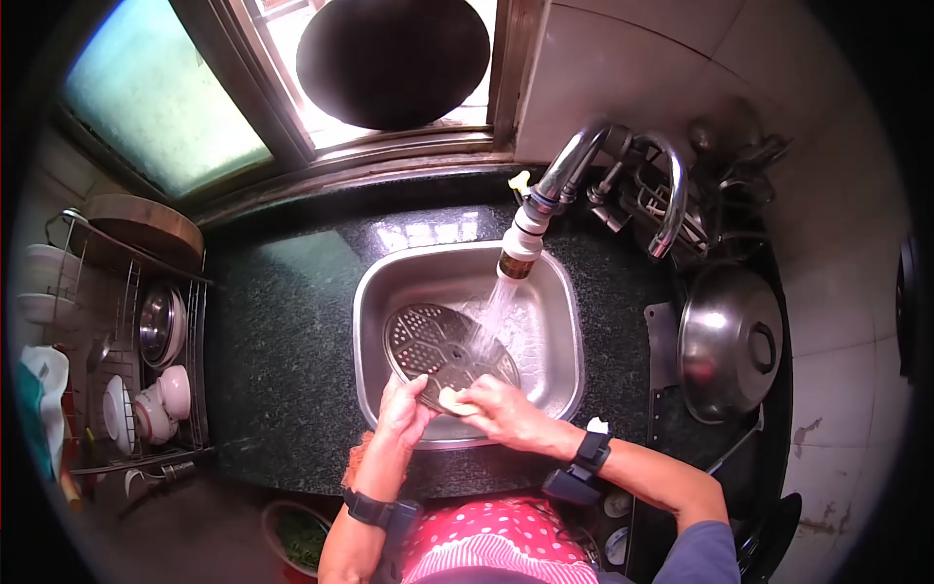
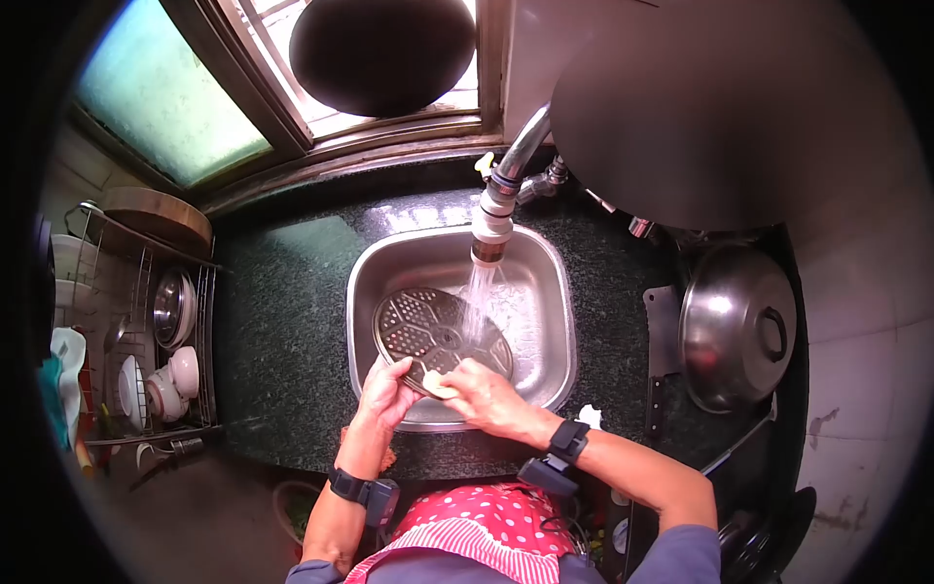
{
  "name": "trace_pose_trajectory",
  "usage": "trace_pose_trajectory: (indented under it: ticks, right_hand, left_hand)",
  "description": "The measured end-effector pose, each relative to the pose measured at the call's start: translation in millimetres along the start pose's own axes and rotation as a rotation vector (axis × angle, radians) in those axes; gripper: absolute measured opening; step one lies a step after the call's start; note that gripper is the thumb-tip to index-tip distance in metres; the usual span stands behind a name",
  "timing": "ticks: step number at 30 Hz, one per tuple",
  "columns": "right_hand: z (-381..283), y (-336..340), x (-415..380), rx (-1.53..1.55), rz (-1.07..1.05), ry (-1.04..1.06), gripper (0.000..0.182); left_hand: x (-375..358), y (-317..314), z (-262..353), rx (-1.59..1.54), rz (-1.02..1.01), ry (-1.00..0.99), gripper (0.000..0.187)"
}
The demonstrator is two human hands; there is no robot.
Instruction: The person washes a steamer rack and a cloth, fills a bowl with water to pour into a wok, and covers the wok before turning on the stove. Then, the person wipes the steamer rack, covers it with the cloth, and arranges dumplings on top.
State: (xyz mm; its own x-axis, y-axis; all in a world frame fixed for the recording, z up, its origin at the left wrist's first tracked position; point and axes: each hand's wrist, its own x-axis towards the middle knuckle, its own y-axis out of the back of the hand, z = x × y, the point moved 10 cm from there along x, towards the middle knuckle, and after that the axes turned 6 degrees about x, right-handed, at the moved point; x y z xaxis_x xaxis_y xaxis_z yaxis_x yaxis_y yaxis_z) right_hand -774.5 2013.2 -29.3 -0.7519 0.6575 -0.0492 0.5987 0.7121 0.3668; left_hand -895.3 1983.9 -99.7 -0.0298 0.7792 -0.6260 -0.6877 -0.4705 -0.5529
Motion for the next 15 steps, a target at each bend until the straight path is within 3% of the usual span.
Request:
trace_pose_trajectory:
  ticks: [2, 3, 4, 6, 7, 8, 12, 14, 15]
  right_hand:
    - [14, 24, -1, -0.075, 0.133, -0.021, 0.019]
    - [12, 35, 0, -0.15, 0.087, -0.016, 0.018]
    - [34, 51, -4, -0.072, 0.198, -0.038, 0.019]
    - [94, 81, -20, 0.224, 0.439, -0.405, 0.019]
    - [109, 94, -27, 0.329, 0.541, -0.461, 0.021]
    - [106, 106, -31, 0.333, 0.56, -0.579, 0.022]
    - [125, 125, -33, 0.543, 0.696, -0.573, 0.021]
    - [126, 105, -18, 0.994, 0.611, -0.603, 0.018]
    - [119, 100, -6, 1.068, 0.592, -0.599, 0.016]
  left_hand:
    - [2, 6, 5, 0.006, 0.012, -0.077, 0.048]
    - [4, 10, 6, -0.011, 0.005, -0.078, 0.048]
    - [4, 13, 8, -0.017, 0.011, -0.08, 0.048]
    - [5, 11, 9, -0.067, -0.021, -0.041, 0.047]
    - [7, 12, 7, -0.087, -0.01, -0.047, 0.04]
    - [7, 11, 7, -0.09, -0.01, -0.046, 0.04]
    - [5, -11, 13, 0.186, 0.007, -0.12, 0.028]
    - [7, -21, 27, 0.438, 0.015, -0.299, 0.027]
    - [7, -29, 27, 0.385, -0.008, -0.302, 0.026]
